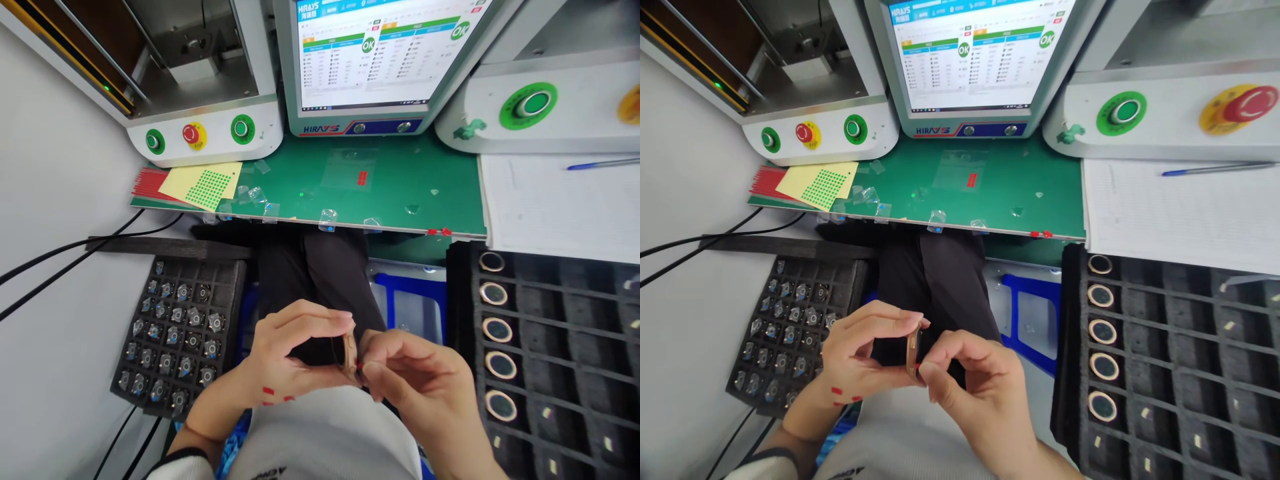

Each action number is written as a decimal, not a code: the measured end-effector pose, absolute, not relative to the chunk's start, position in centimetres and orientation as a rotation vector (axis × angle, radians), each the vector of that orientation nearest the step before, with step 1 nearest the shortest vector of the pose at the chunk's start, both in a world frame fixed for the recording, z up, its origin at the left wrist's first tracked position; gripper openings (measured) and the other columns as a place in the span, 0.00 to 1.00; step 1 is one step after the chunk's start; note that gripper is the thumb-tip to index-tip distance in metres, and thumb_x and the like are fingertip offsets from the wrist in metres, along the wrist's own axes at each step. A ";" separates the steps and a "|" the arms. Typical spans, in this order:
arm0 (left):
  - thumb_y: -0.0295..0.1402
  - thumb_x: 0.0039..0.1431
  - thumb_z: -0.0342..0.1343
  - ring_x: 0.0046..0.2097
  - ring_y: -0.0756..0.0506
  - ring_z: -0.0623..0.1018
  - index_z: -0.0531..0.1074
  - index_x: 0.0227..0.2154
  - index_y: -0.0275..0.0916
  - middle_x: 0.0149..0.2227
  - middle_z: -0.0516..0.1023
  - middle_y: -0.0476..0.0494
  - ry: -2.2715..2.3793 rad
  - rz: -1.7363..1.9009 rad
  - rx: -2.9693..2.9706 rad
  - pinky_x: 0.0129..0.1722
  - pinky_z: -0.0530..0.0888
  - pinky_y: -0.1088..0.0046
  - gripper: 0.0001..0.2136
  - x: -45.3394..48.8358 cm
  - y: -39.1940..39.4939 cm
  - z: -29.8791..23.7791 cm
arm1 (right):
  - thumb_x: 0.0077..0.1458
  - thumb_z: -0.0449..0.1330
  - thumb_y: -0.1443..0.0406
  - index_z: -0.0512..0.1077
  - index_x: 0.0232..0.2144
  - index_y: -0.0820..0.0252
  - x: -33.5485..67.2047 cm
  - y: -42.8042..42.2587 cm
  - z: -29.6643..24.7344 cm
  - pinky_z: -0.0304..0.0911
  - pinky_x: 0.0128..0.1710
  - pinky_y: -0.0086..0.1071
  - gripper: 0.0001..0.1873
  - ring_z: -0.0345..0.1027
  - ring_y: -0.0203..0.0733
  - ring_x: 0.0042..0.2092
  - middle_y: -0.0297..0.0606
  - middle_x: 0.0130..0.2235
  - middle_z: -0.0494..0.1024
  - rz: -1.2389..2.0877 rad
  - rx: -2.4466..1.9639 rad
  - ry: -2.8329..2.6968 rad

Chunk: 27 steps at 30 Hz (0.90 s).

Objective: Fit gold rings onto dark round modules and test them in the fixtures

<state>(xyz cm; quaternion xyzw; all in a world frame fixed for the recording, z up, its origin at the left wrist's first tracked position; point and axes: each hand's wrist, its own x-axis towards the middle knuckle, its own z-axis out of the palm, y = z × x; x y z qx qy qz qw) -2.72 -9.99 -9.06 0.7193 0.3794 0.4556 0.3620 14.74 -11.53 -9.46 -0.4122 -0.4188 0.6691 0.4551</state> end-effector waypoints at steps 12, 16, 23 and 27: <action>0.33 0.51 0.68 0.42 0.45 0.82 0.72 0.49 0.40 0.43 0.80 0.40 0.974 1.152 1.954 0.40 0.83 0.71 0.22 -2.5 -9.8 -8.8 | 0.51 0.66 0.63 0.70 0.19 0.60 14.7 -11.8 -9.6 0.63 0.22 0.26 0.13 0.65 0.33 0.22 0.33 0.19 0.73 1.724 -1.052 -0.897; 0.33 0.51 0.67 0.41 0.45 0.82 0.73 0.50 0.40 0.42 0.81 0.41 0.947 1.171 1.988 0.39 0.83 0.73 0.22 -2.6 -9.7 -8.6 | 0.42 0.72 0.57 0.59 0.18 0.58 14.2 -11.0 -9.9 0.59 0.18 0.25 0.24 0.60 0.31 0.19 0.27 0.17 0.66 2.007 -0.932 -0.583; 0.31 0.42 0.73 0.39 0.45 0.82 0.75 0.51 0.45 0.43 0.81 0.41 0.775 1.129 1.495 0.38 0.82 0.72 0.29 -2.4 -8.8 -10.3 | 0.38 0.74 0.56 0.57 0.23 0.56 13.3 -10.5 -10.1 0.56 0.17 0.23 0.28 0.57 0.29 0.18 0.23 0.19 0.61 2.002 -0.897 -0.452; 0.34 0.52 0.68 0.41 0.45 0.82 0.76 0.50 0.43 0.45 0.80 0.39 0.568 0.977 0.814 0.37 0.81 0.75 0.20 -1.6 -8.3 -11.0 | 0.44 0.68 0.50 0.63 0.22 0.58 14.8 -9.8 -10.0 0.57 0.20 0.26 0.22 0.58 0.33 0.22 0.27 0.20 0.61 1.744 -0.990 -0.542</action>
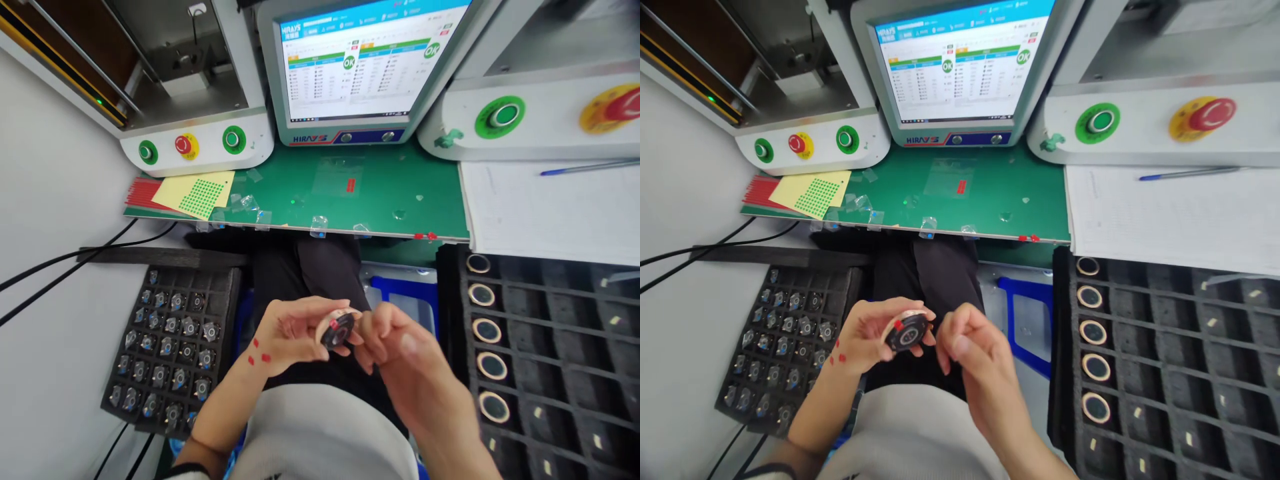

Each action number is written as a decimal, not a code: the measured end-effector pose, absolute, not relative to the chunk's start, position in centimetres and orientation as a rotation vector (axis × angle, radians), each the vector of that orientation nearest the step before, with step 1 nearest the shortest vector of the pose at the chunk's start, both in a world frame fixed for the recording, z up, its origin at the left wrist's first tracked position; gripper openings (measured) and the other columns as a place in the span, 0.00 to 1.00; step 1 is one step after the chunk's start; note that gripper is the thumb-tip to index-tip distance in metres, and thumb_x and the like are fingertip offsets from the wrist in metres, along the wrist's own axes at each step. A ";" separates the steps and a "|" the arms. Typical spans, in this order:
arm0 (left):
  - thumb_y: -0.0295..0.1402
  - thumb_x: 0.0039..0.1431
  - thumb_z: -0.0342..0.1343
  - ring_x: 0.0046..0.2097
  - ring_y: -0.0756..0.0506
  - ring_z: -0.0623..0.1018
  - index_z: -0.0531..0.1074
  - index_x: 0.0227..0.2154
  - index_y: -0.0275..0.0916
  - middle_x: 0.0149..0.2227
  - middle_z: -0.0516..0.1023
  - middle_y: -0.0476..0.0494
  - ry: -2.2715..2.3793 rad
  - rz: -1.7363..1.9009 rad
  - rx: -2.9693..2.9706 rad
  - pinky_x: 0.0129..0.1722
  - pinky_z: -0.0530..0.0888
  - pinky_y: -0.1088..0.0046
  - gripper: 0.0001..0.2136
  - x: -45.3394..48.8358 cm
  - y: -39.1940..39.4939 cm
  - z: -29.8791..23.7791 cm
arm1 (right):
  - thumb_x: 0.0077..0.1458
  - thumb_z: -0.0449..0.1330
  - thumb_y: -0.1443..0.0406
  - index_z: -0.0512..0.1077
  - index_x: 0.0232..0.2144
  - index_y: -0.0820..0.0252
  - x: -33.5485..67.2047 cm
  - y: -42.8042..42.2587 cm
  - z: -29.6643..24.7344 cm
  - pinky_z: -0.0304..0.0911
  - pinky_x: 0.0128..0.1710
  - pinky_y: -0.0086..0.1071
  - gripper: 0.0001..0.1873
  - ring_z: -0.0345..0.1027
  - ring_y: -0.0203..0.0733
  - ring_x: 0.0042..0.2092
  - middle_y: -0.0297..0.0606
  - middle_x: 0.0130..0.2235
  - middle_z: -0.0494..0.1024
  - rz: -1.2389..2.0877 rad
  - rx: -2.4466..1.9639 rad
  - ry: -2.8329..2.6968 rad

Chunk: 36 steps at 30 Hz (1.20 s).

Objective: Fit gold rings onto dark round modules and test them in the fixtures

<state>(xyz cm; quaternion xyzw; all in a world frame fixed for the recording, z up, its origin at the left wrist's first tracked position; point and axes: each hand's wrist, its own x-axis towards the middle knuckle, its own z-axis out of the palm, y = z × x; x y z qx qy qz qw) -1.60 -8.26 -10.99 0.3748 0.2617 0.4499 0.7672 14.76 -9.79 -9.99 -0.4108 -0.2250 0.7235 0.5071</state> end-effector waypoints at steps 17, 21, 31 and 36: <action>0.41 0.65 0.53 0.16 0.59 0.62 0.68 0.32 0.35 0.25 0.73 0.49 0.770 1.107 0.683 0.12 0.58 0.87 0.13 0.7 -10.0 -11.3 | 0.57 0.62 0.67 0.72 0.33 0.54 13.0 -11.6 -11.7 0.68 0.44 0.28 0.02 0.72 0.37 0.44 0.36 0.40 0.77 1.356 -1.056 -0.757; 0.40 0.67 0.49 0.17 0.58 0.63 0.67 0.32 0.36 0.25 0.70 0.51 0.833 1.109 0.844 0.14 0.60 0.85 0.13 0.9 -10.2 -10.9 | 0.60 0.59 0.63 0.73 0.43 0.49 12.2 -11.5 -10.9 0.72 0.38 0.29 0.08 0.75 0.40 0.45 0.38 0.46 0.78 1.493 -0.953 -0.695; 0.29 0.67 0.44 0.27 0.52 0.72 0.67 0.43 0.38 0.33 0.75 0.46 1.043 1.004 1.541 0.28 0.71 0.78 0.08 0.2 -11.0 -10.2 | 0.56 0.60 0.61 0.80 0.39 0.52 10.9 -11.2 -9.6 0.74 0.38 0.28 0.10 0.78 0.42 0.44 0.38 0.42 0.82 1.643 -0.941 -0.571; 0.26 0.64 0.44 0.32 0.48 0.79 0.67 0.42 0.38 0.36 0.79 0.43 1.139 0.984 1.848 0.31 0.74 0.75 0.09 0.5 -10.9 -9.6 | 0.53 0.56 0.66 0.81 0.32 0.54 9.9 -11.4 -9.7 0.72 0.45 0.31 0.12 0.78 0.39 0.40 0.35 0.35 0.83 1.495 -0.967 -0.494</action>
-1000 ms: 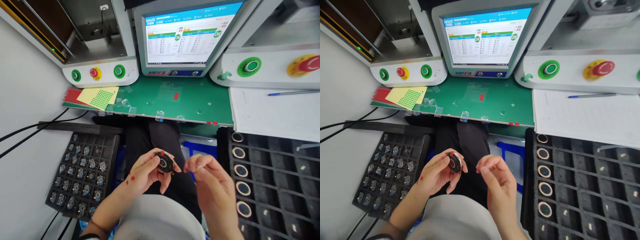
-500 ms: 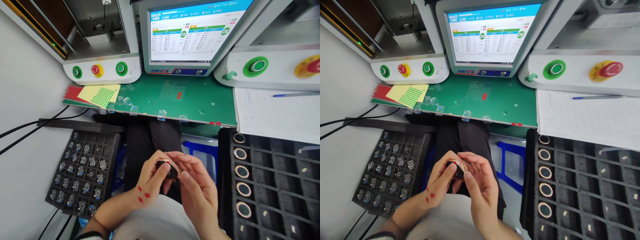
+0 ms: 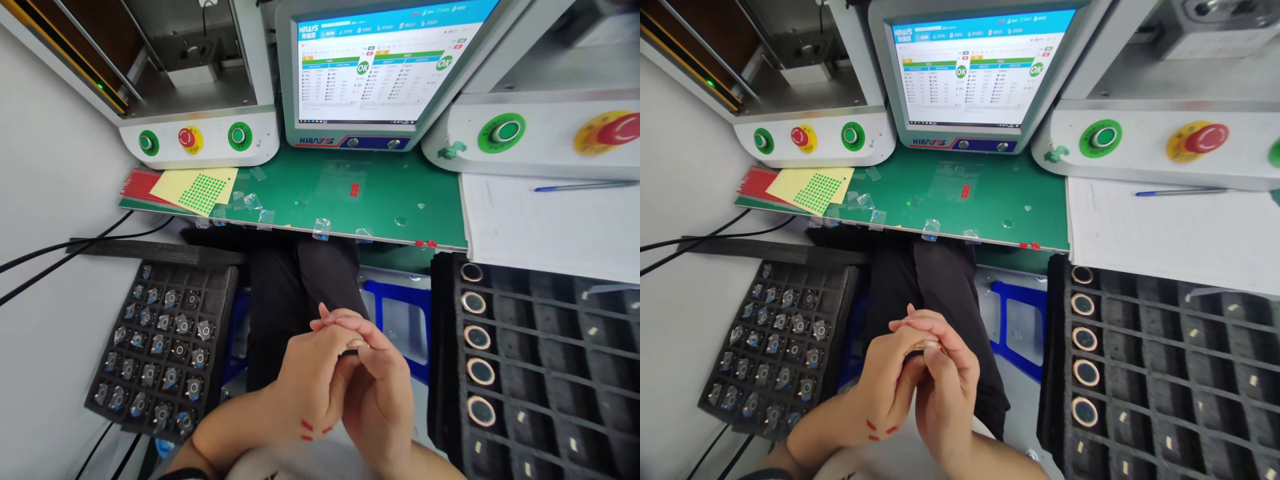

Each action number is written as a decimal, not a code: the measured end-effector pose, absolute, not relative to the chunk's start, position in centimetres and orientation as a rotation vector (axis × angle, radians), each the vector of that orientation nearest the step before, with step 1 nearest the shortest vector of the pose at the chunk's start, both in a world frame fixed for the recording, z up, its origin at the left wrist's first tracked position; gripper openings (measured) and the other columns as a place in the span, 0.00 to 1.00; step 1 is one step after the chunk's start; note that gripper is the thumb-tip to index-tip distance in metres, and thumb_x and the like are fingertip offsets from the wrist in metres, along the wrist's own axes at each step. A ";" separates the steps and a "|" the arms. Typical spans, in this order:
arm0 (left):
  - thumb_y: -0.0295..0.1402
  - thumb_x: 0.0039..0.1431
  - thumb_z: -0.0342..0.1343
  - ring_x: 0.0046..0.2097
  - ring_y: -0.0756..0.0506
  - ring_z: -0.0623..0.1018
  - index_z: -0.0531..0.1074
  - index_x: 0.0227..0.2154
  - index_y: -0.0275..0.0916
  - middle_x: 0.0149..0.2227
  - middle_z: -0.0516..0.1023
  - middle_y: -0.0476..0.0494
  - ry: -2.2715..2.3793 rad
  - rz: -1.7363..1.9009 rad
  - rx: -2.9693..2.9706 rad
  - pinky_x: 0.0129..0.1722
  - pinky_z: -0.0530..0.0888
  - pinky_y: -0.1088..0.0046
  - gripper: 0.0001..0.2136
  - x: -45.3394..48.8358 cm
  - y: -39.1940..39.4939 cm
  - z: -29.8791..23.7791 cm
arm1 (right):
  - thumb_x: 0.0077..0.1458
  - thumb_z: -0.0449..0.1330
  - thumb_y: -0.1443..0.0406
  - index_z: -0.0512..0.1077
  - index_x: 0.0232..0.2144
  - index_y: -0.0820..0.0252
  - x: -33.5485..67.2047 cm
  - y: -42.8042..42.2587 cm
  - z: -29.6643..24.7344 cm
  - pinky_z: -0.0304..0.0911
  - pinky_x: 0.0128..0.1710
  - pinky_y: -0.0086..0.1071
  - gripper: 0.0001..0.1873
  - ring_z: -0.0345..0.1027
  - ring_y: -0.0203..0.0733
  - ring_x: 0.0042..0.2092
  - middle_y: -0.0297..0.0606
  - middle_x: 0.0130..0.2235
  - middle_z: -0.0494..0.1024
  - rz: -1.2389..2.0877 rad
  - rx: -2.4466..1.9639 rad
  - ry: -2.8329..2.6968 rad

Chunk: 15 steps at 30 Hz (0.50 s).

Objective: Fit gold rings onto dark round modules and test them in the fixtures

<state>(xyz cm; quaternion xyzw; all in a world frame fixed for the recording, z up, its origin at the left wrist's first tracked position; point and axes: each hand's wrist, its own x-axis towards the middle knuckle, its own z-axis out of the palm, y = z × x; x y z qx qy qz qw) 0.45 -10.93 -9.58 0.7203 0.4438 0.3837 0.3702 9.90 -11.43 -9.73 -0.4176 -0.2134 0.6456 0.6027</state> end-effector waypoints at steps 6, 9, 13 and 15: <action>0.27 0.65 0.42 0.32 0.47 0.79 0.66 0.39 0.38 0.31 0.79 0.44 1.193 0.946 2.067 0.30 0.74 0.74 0.08 0.7 -11.0 -9.4 | 0.51 0.52 0.68 0.81 0.30 0.54 9.7 -11.6 -9.7 0.70 0.49 0.33 0.16 0.77 0.37 0.37 0.33 0.33 0.81 1.483 -0.942 -0.477; 0.27 0.65 0.42 0.31 0.46 0.78 0.68 0.39 0.38 0.31 0.78 0.44 1.185 0.899 2.038 0.29 0.72 0.73 0.09 0.8 -11.1 -9.6 | 0.52 0.52 0.67 0.81 0.30 0.52 10.0 -11.6 -9.9 0.68 0.53 0.38 0.16 0.77 0.38 0.36 0.32 0.33 0.80 1.473 -0.912 -0.510; 0.27 0.65 0.45 0.32 0.45 0.76 0.70 0.39 0.39 0.31 0.77 0.43 1.060 0.858 1.866 0.32 0.70 0.71 0.09 0.8 -10.9 -10.1 | 0.58 0.53 0.66 0.81 0.31 0.51 10.7 -11.7 -10.2 0.69 0.52 0.35 0.16 0.77 0.37 0.36 0.32 0.34 0.81 1.408 -0.929 -0.600; 0.29 0.66 0.45 0.32 0.46 0.75 0.70 0.39 0.39 0.32 0.76 0.43 0.968 0.893 1.695 0.32 0.70 0.71 0.08 0.7 -10.7 -10.3 | 0.60 0.53 0.62 0.81 0.35 0.52 11.3 -11.9 -10.4 0.74 0.44 0.35 0.15 0.78 0.41 0.38 0.36 0.37 0.82 1.406 -0.955 -0.653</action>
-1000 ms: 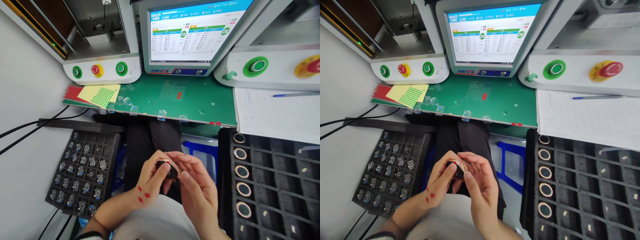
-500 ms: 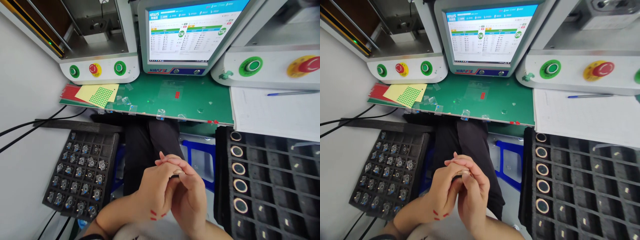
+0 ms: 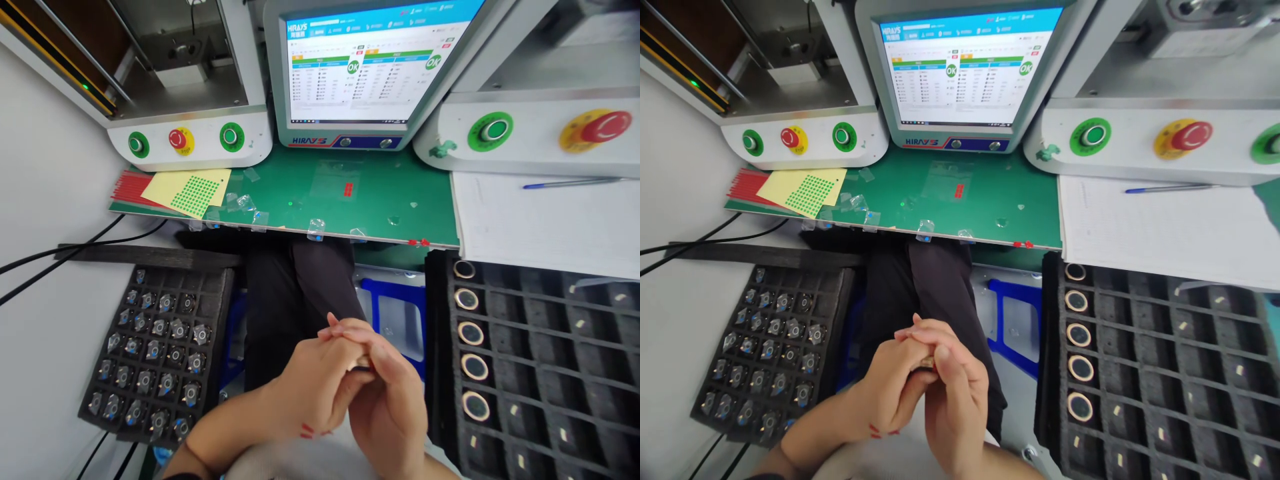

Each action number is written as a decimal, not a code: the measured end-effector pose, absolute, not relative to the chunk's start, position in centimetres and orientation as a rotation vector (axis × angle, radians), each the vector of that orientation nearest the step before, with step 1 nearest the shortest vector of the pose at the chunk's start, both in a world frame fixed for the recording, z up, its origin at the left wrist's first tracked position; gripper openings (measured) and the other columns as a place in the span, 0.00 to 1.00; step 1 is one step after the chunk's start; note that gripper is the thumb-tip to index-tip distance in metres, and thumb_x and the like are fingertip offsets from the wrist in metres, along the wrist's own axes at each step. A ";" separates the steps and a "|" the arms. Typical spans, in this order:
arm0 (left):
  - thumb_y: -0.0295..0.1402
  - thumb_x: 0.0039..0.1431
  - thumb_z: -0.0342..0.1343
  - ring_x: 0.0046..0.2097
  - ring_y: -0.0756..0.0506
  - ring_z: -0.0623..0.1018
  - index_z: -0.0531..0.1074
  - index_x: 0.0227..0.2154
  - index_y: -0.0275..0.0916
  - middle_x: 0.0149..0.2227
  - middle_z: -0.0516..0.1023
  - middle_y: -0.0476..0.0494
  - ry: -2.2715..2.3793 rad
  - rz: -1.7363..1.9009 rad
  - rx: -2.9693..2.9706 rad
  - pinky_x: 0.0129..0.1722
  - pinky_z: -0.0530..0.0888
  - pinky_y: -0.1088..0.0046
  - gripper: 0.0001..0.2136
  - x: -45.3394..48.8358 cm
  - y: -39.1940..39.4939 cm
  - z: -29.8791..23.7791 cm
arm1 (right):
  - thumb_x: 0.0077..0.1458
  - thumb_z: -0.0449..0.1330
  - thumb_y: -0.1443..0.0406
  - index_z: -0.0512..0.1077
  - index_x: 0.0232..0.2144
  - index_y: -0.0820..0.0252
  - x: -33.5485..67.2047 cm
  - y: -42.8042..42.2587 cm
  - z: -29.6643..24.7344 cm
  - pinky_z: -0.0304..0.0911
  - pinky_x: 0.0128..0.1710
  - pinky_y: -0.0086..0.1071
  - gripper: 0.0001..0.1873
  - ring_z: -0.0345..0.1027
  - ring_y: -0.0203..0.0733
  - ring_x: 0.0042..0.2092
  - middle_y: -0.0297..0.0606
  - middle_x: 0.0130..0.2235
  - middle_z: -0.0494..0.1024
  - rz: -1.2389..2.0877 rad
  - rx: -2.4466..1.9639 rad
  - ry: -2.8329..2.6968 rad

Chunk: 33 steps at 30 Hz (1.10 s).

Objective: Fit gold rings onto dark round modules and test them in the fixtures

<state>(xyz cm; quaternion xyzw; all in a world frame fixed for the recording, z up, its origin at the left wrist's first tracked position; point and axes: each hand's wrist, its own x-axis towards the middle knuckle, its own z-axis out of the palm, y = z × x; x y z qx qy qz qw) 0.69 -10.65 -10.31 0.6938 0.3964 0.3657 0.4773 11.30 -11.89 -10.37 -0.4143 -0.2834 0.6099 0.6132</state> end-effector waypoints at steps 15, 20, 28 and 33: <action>0.40 0.66 0.51 0.27 0.51 0.71 0.65 0.37 0.37 0.26 0.73 0.46 0.426 0.959 0.366 0.30 0.67 0.77 0.10 1.6 -10.3 -11.8 | 0.51 0.63 0.72 0.71 0.50 0.57 12.2 -12.3 -12.0 0.74 0.46 0.45 0.22 0.75 0.49 0.49 0.46 0.48 0.78 0.832 -1.217 -1.297; 0.40 0.64 0.51 0.25 0.51 0.70 0.68 0.37 0.34 0.25 0.73 0.45 0.349 0.947 0.261 0.28 0.66 0.78 0.12 1.8 -10.1 -11.9 | 0.49 0.64 0.71 0.68 0.49 0.56 11.9 -11.8 -11.2 0.74 0.44 0.44 0.24 0.73 0.48 0.47 0.44 0.46 0.77 0.820 -1.187 -1.321; 0.48 0.59 0.52 0.19 0.52 0.64 0.68 0.24 0.35 0.18 0.67 0.47 0.369 0.881 0.248 0.23 0.63 0.76 0.20 1.8 -9.9 -11.6 | 0.48 0.63 0.69 0.69 0.51 0.56 12.5 -10.7 -10.8 0.67 0.53 0.56 0.26 0.74 0.52 0.46 0.42 0.42 0.79 0.767 -1.107 -1.521; 0.48 0.60 0.53 0.19 0.52 0.65 0.67 0.26 0.36 0.17 0.69 0.47 0.299 0.854 0.205 0.22 0.63 0.77 0.19 1.8 -10.3 -11.7 | 0.44 0.65 0.68 0.67 0.53 0.58 12.9 -10.7 -11.2 0.65 0.54 0.56 0.31 0.74 0.52 0.45 0.42 0.41 0.78 0.830 -1.033 -1.535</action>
